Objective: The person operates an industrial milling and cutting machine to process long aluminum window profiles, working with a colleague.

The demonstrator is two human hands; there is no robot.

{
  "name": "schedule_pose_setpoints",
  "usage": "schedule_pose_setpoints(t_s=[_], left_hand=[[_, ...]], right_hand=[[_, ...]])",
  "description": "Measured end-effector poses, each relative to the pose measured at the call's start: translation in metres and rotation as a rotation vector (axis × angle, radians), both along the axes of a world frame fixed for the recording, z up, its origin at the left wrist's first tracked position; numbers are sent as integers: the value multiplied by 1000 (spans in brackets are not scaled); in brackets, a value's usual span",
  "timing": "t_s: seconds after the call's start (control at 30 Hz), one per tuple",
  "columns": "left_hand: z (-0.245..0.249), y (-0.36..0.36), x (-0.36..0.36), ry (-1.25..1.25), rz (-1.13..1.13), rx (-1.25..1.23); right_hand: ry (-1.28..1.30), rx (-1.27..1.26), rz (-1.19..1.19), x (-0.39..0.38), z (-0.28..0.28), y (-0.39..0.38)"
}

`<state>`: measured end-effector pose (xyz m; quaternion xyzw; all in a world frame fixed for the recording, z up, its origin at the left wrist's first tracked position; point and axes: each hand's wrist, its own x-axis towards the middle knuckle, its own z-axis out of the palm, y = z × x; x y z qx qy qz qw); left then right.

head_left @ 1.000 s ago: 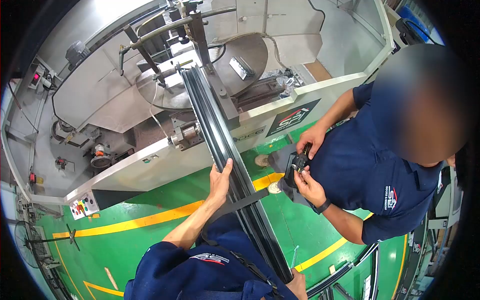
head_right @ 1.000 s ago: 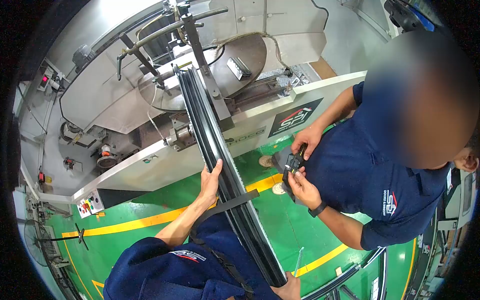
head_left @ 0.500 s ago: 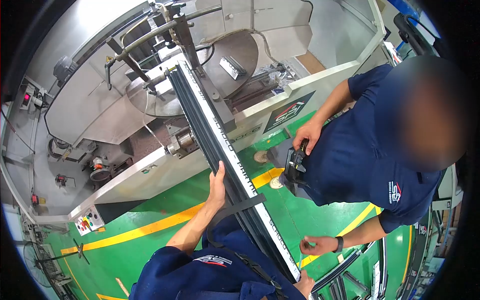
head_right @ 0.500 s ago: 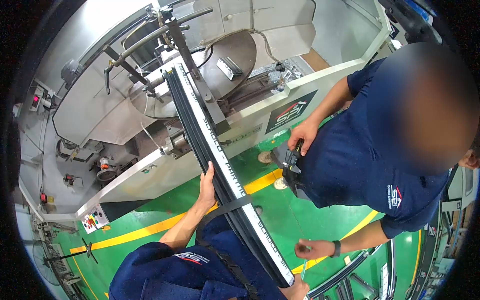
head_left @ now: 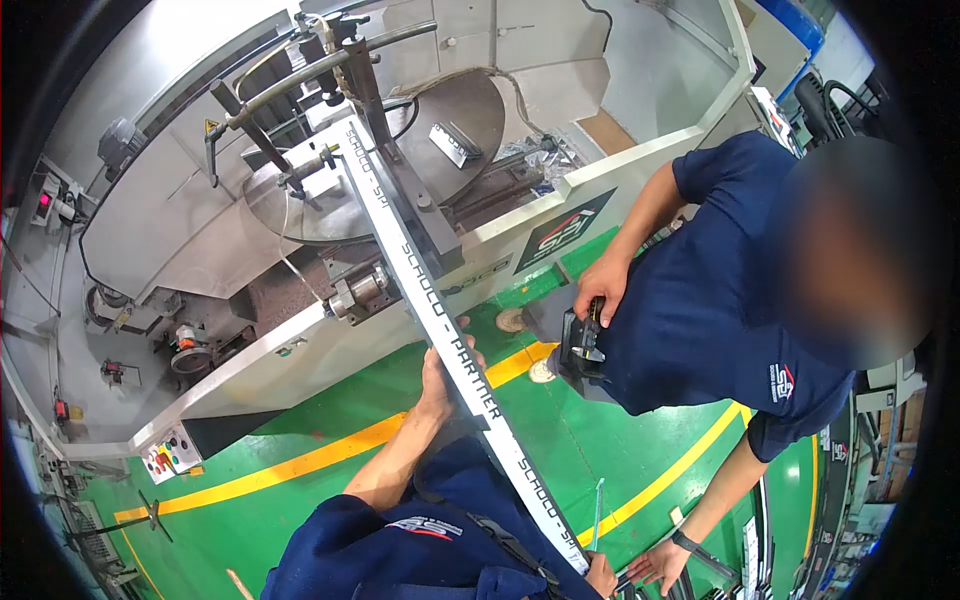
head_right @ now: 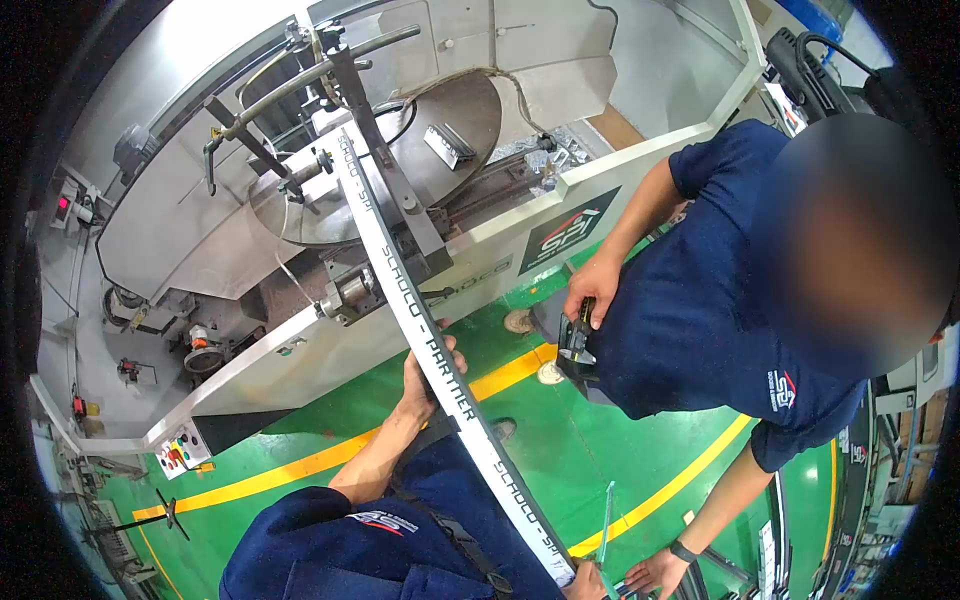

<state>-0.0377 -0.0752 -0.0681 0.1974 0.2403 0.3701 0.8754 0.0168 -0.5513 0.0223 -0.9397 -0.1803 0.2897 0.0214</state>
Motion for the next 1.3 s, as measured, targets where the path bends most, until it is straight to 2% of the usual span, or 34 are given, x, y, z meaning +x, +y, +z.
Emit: schedule_pose_setpoints(t_s=[0.07,0.17,0.23,0.33,0.43,0.5,0.67,0.77,1.0,1.13,1.3], left_hand=[[-4,0,-2,-26,-7,8],[-5,-1,-4,-17,-6,-27],[0,0,-5,28,-3,-51],[51,0,-4,196,117,-234],[73,8,1,622,272,123],[83,15,6,830,101,205],[49,29,-6,699,19,133],[45,38,-16,503,-41,56],[42,52,-12,343,-47,75],[46,56,-12,239,-30,24],[39,61,-17,164,-58,18]], right_hand=[[174,-112,-68,9,26,10],[356,442,123,32,40,-7],[314,395,113,35,43,-7],[180,191,50,34,45,5],[100,142,42,41,48,15],[59,151,57,49,50,19],[-49,156,86,74,39,51],[-81,149,83,79,33,70],[-178,176,62,85,27,91],[-385,313,47,119,53,111],[-792,559,46,232,132,148]])
